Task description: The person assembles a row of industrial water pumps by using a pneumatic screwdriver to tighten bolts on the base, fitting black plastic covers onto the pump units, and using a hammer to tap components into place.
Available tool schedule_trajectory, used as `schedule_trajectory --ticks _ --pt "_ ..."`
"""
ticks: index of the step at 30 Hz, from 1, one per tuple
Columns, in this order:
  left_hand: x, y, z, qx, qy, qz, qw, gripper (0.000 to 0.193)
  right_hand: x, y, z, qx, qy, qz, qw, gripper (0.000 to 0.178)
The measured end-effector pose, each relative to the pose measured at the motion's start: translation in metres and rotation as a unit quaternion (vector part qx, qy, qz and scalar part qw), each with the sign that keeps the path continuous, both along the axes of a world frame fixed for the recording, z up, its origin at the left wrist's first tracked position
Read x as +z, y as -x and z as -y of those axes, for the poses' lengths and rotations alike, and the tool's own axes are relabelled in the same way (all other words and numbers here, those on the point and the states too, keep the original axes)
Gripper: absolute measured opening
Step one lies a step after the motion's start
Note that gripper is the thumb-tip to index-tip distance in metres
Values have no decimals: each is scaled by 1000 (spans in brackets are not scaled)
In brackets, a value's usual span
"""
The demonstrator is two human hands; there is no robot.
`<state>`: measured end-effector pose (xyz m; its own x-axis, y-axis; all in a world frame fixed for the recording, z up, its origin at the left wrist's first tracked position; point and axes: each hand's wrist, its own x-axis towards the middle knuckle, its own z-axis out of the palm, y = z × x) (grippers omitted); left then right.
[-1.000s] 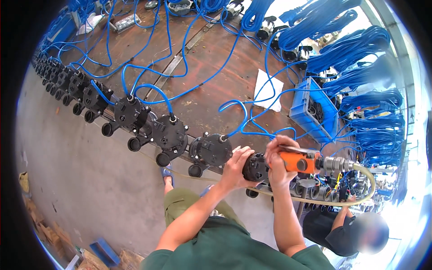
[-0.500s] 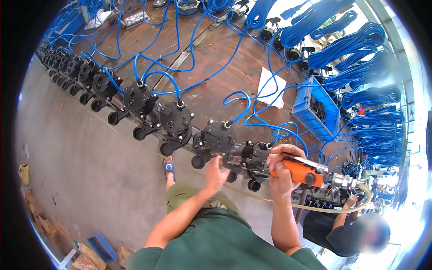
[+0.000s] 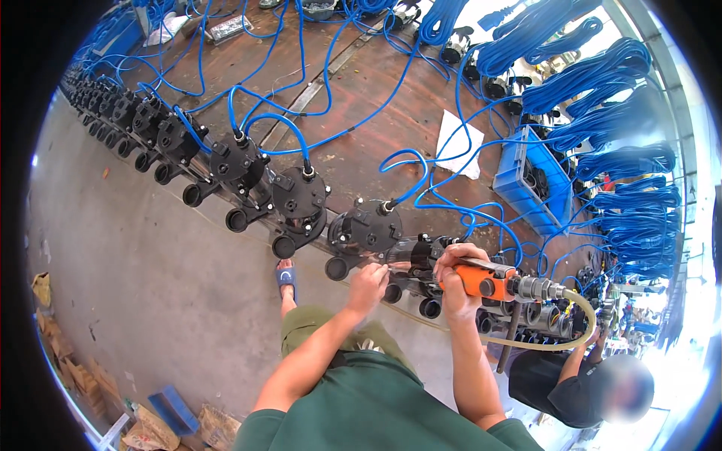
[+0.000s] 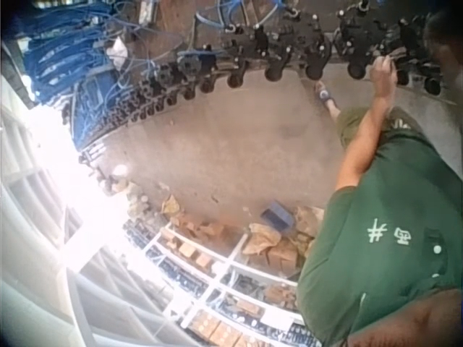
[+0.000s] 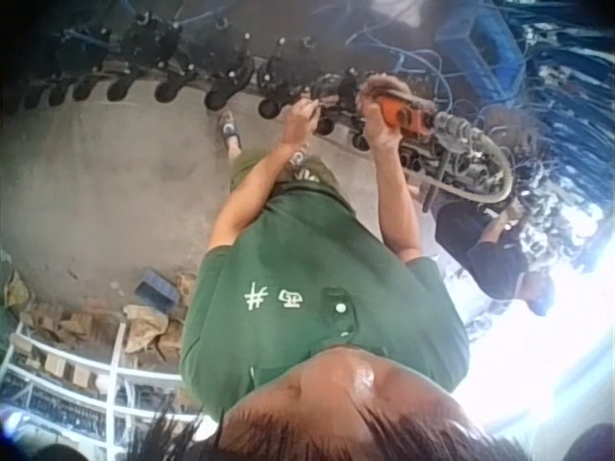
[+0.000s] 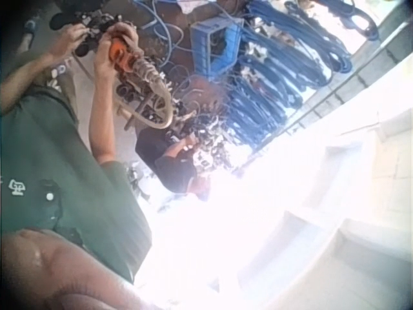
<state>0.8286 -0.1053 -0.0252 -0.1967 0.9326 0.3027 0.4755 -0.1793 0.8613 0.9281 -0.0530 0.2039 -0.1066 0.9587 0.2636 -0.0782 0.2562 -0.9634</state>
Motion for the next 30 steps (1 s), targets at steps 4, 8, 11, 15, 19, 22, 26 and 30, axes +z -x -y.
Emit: schedule_trajectory --ticks 4,8,11,15,19,22,26,30 --pt "-3 -5 1 -11 -19 -23 999 15 -10 -8 0 12 23 22 999 28" --pt "-1 -5 -1 -19 -28 -27 999 16 10 -4 -3 18 20 29 999 41" --pt "15 6 1 -38 62 -68 995 16 33 -12 -2 4 -8 -28 1000 43" --pt "156 33 -9 -30 -59 -61 996 15 67 -49 -7 -102 -84 -41 990 38" --pt "299 58 -104 -86 -74 -99 989 12 30 -63 -22 -164 -31 13 986 22" --pt "304 63 -204 -331 50 -311 889 16 30 -63 -15 -159 -42 -22 986 28" --pt "239 8 -274 -579 144 -534 599 19 39 -68 -7 -225 -55 -63 971 30" --pt "144 -37 -284 -737 134 -389 536 17 35 -55 4 -330 -68 -49 940 28"
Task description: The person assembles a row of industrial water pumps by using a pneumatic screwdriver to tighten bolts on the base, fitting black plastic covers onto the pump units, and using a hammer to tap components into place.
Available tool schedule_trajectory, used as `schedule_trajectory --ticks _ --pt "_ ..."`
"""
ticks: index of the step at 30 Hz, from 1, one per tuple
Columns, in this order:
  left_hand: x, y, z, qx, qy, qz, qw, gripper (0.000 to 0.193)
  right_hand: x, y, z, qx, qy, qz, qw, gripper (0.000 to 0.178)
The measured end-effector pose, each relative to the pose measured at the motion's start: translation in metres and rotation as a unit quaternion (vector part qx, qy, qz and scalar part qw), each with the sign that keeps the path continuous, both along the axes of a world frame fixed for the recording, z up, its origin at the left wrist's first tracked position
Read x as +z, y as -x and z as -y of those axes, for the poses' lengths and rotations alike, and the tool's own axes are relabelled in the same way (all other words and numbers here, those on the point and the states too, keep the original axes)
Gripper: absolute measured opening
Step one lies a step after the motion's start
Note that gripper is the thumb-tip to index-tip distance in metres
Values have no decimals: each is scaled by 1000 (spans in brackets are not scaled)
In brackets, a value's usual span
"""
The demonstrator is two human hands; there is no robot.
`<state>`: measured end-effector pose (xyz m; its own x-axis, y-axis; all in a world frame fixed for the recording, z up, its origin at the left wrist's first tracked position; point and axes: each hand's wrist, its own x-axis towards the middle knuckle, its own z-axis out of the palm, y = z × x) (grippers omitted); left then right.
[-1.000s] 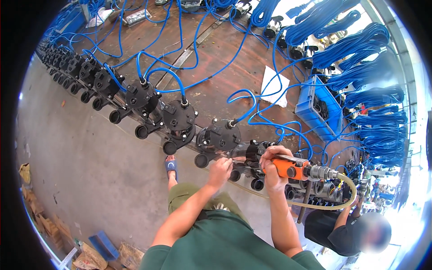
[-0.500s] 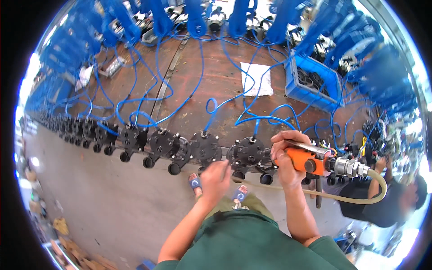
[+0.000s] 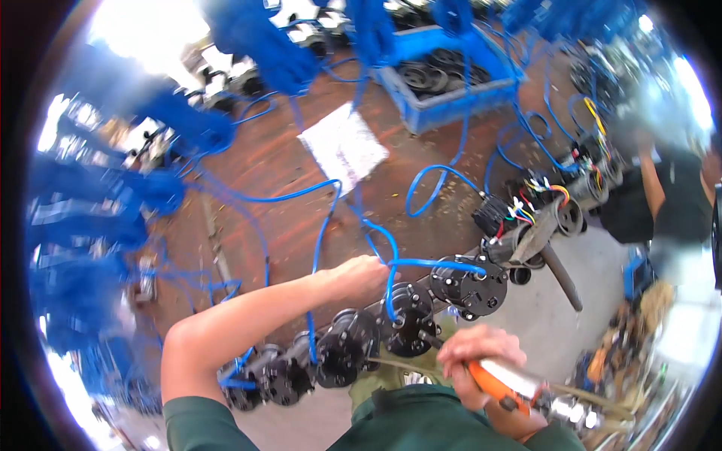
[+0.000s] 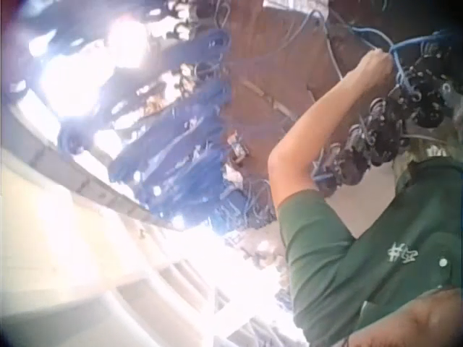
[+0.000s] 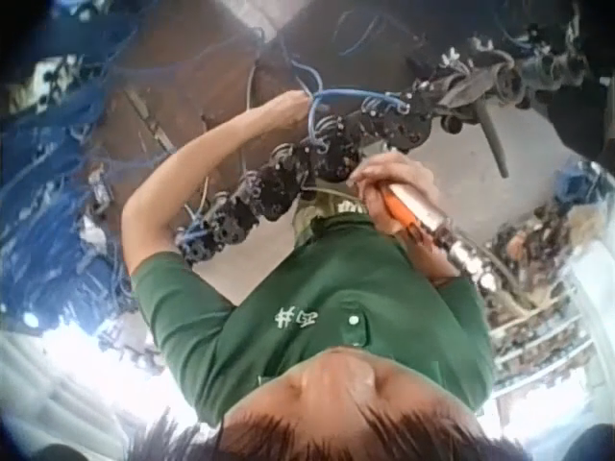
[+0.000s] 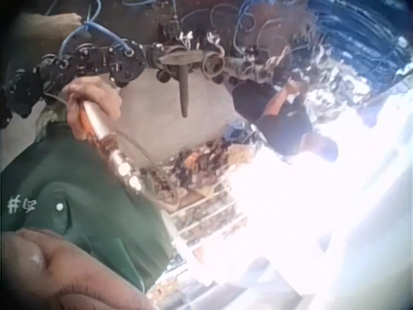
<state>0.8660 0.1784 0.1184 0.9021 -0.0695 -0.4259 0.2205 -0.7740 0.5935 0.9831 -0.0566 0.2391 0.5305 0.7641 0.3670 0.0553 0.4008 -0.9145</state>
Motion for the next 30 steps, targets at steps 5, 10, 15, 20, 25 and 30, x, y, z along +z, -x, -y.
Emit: schedule_trajectory --ticks 5,10,15,20,25,30 --pt "-86 -33 -1 -98 212 107 967 21 3 14 6 -52 -16 14 998 28" --pt "-115 -43 -3 -180 257 146 938 15 31 22 -13 -121 41 46 991 16" --pt "-132 -30 -1 -204 134 229 942 15 34 17 -23 -72 21 58 995 33" --pt "-117 -35 0 -192 142 242 940 12 14 19 -43 -125 91 31 988 30" --pt "-97 -38 -3 -188 176 222 940 19 -19 15 -58 -132 97 -27 986 30" --pt "-100 -39 -2 -215 104 222 945 8 -27 22 -68 -118 75 -32 990 26"
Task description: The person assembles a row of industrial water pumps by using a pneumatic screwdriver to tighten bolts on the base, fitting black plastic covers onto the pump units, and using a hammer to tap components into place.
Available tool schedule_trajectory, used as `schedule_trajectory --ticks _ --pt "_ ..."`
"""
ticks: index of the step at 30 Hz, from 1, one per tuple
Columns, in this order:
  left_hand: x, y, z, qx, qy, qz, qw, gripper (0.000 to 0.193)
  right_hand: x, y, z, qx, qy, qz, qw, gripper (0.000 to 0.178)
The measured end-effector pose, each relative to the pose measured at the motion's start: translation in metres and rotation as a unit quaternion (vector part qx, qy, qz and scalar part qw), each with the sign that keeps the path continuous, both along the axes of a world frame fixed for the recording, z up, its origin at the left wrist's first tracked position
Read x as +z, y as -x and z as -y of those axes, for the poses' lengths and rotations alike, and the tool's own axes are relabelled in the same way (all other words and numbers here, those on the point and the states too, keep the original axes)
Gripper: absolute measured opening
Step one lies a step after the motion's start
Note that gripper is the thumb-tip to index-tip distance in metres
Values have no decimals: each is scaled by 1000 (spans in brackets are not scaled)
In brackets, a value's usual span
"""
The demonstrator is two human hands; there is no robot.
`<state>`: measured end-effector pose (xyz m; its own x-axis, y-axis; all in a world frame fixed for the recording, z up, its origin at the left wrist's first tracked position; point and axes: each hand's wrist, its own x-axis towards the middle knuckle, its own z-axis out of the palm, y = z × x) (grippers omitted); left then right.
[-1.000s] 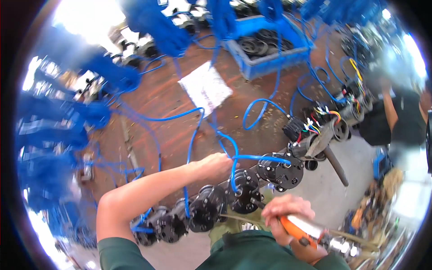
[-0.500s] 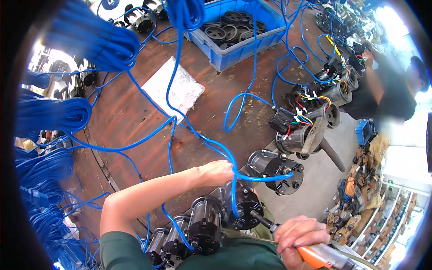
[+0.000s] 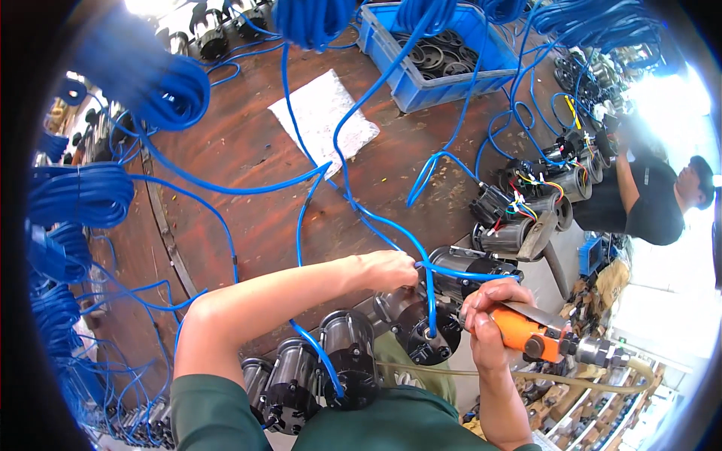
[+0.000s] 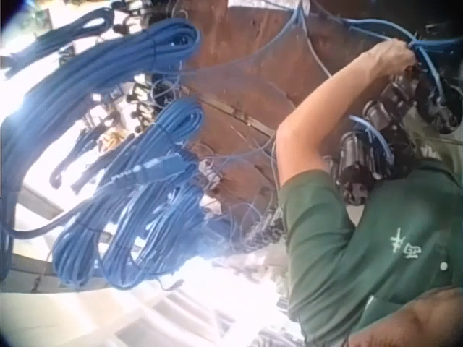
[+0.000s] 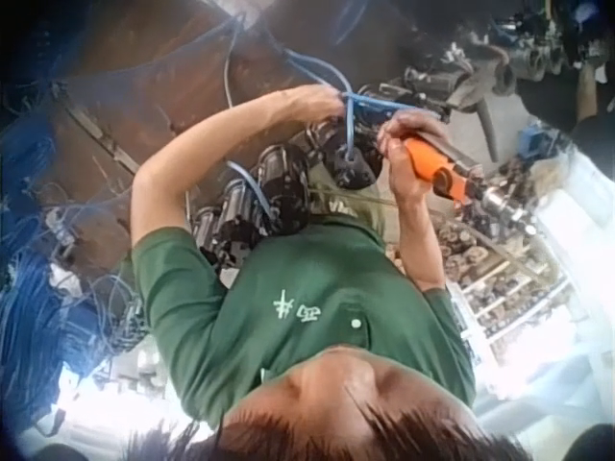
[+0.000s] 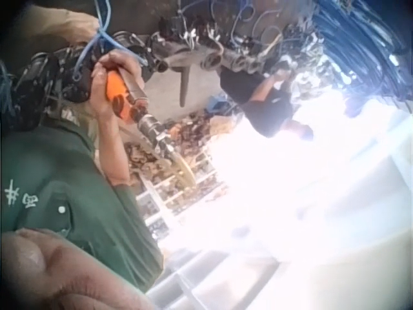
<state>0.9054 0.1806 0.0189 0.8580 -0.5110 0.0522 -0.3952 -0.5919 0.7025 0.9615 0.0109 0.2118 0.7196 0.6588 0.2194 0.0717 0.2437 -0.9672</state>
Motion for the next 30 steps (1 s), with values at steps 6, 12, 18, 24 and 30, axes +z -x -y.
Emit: schedule_trajectory --ticks 6,12,18,24,30 --pt "2 2 1 19 20 19 999 7 -5 0 -2 67 72 118 988 25" --pt "1 9 2 47 42 27 998 9 0 8 -8 39 94 71 992 32" --pt "-15 57 2 222 104 -55 968 14 -6 0 1 63 101 69 990 31" --pt "-26 114 26 281 132 -71 948 21 50 26 6 28 37 80 996 43" --pt "-32 121 36 281 105 25 953 26 84 50 19 79 87 155 981 34"
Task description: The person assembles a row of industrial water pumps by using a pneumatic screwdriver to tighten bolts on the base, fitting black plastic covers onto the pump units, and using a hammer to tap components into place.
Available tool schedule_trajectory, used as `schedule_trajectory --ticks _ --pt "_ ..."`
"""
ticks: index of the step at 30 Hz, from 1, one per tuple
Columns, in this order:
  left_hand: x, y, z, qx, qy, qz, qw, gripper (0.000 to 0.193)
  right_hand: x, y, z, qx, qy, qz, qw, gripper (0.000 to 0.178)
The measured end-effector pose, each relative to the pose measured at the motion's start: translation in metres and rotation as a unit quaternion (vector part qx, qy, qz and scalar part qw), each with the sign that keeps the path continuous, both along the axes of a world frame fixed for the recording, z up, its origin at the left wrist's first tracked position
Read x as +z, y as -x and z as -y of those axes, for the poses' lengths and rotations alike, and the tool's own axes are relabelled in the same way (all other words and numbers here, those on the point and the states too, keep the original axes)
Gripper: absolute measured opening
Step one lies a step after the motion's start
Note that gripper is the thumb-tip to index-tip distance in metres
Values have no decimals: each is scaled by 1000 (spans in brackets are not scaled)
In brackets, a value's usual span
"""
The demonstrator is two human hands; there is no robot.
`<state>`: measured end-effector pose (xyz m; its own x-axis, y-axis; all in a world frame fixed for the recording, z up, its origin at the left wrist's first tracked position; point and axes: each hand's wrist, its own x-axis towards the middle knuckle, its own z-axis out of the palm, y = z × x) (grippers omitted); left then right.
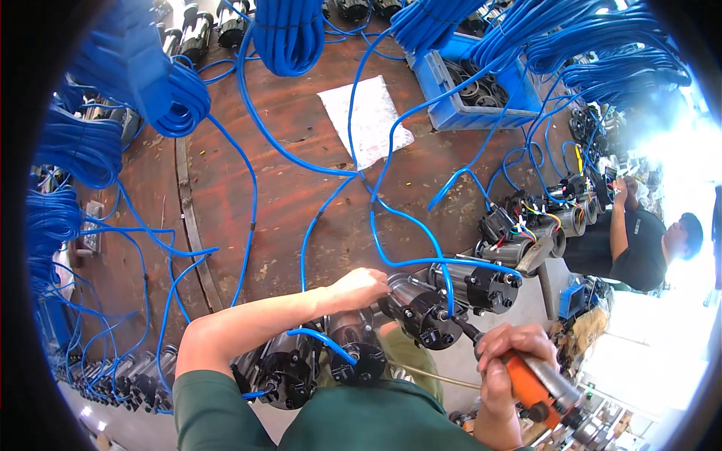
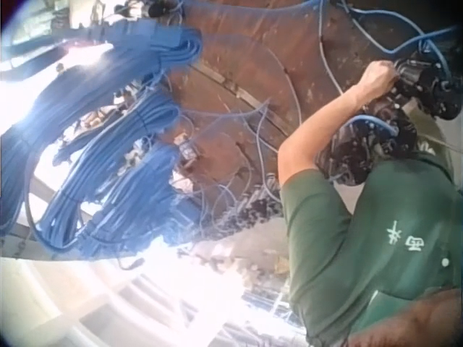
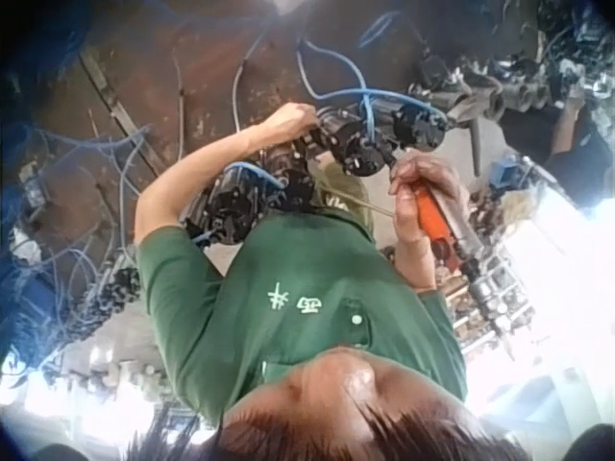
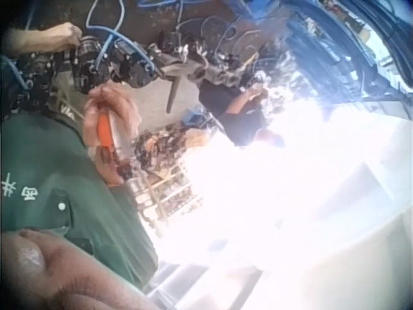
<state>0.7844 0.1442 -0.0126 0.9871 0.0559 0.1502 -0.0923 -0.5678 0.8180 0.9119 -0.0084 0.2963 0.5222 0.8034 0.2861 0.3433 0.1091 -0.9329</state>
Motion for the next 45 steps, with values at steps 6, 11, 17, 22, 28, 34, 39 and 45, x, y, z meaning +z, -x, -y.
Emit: schedule_trajectory --ticks 6,11,17,22,28,34,39,45 --pt "-11 4 -1 -13 -42 29 999 26 -14 15 -2 65 -51 -59 995 38" --pt "-13 4 -3 -31 -45 50 997 23 -66 9 -20 113 10 21 993 25" --pt "-9 4 -4 -31 -37 46 998 23 -79 0 -23 130 18 26 991 25" --pt "-8 4 -7 -29 -23 41 998 23 -81 -5 -24 152 10 18 988 28" --pt "14 4 -15 -79 15 -13 997 17 -74 0 -35 142 53 -24 988 27" --pt "11 4 -8 -44 -7 -9 999 31 -83 -6 -30 185 16 16 982 25" --pt "10 0 -8 -42 -16 9 999 31 -81 -1 -29 154 33 -75 985 26" --pt "29 1 -10 -34 9 31 999 17 -83 -5 -28 175 22 -25 984 30"
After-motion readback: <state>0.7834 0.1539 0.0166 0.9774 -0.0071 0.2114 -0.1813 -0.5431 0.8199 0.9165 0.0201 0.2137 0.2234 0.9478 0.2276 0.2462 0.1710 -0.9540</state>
